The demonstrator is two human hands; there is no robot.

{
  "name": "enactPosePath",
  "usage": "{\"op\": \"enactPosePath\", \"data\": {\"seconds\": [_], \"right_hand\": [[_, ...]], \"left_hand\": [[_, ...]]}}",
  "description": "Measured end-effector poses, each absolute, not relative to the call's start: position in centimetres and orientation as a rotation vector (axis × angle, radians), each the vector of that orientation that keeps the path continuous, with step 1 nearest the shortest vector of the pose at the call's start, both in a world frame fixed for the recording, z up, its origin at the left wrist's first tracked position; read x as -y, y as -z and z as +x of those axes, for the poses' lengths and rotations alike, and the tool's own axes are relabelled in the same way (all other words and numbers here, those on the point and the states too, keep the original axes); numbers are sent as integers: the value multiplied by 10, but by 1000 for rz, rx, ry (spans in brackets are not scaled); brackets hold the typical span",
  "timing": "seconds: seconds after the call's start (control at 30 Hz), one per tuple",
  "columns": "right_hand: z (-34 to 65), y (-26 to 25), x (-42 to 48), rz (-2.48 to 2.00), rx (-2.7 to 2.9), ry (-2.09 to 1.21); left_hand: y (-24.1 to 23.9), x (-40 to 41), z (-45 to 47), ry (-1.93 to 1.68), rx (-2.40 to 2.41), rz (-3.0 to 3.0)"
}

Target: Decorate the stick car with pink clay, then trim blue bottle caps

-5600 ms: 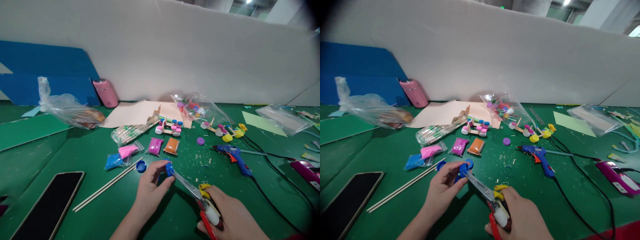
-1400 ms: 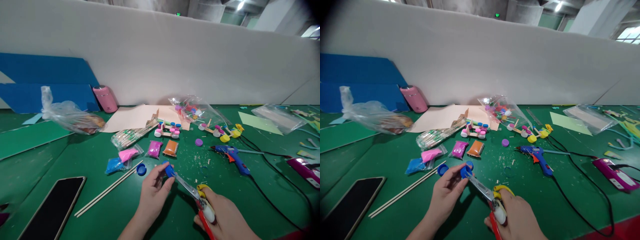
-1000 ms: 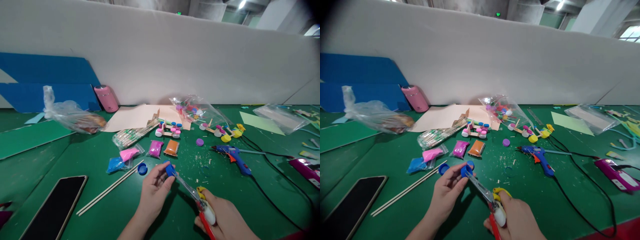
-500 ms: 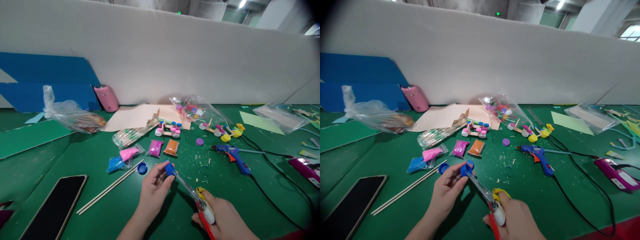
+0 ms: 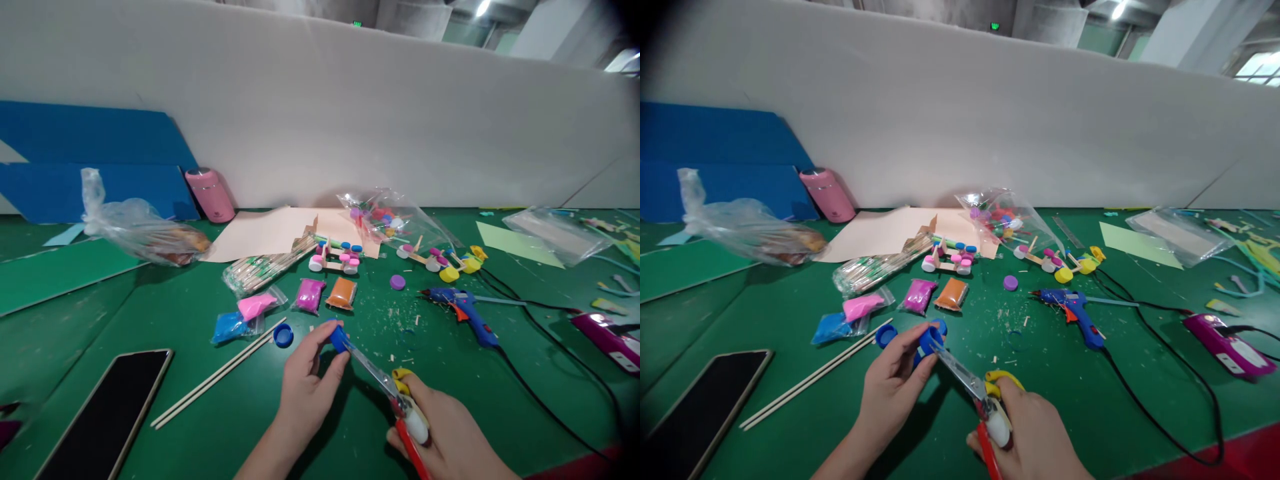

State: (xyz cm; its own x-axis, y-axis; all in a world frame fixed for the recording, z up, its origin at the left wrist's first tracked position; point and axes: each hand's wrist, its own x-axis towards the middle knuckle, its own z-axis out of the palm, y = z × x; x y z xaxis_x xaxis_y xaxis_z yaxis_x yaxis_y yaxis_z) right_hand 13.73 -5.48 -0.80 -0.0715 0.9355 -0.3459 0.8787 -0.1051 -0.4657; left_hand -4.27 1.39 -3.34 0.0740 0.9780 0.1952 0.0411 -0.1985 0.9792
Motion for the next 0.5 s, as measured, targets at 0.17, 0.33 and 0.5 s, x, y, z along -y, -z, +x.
{"op": "enactPosePath", "data": {"seconds": [0.17,0.33,0.5], "right_hand": [[136,6,54,-2089,2054,-947],[137,9,54,-2121,2044,-962],[138,11,54,-2131,2039,-959]], "left_hand": [[33,-14,-42,-1264,-1026,1379],[31,-14,-41,-1261,-1010,1333],[32,-16,-40,-1214,-968,1249]]}}
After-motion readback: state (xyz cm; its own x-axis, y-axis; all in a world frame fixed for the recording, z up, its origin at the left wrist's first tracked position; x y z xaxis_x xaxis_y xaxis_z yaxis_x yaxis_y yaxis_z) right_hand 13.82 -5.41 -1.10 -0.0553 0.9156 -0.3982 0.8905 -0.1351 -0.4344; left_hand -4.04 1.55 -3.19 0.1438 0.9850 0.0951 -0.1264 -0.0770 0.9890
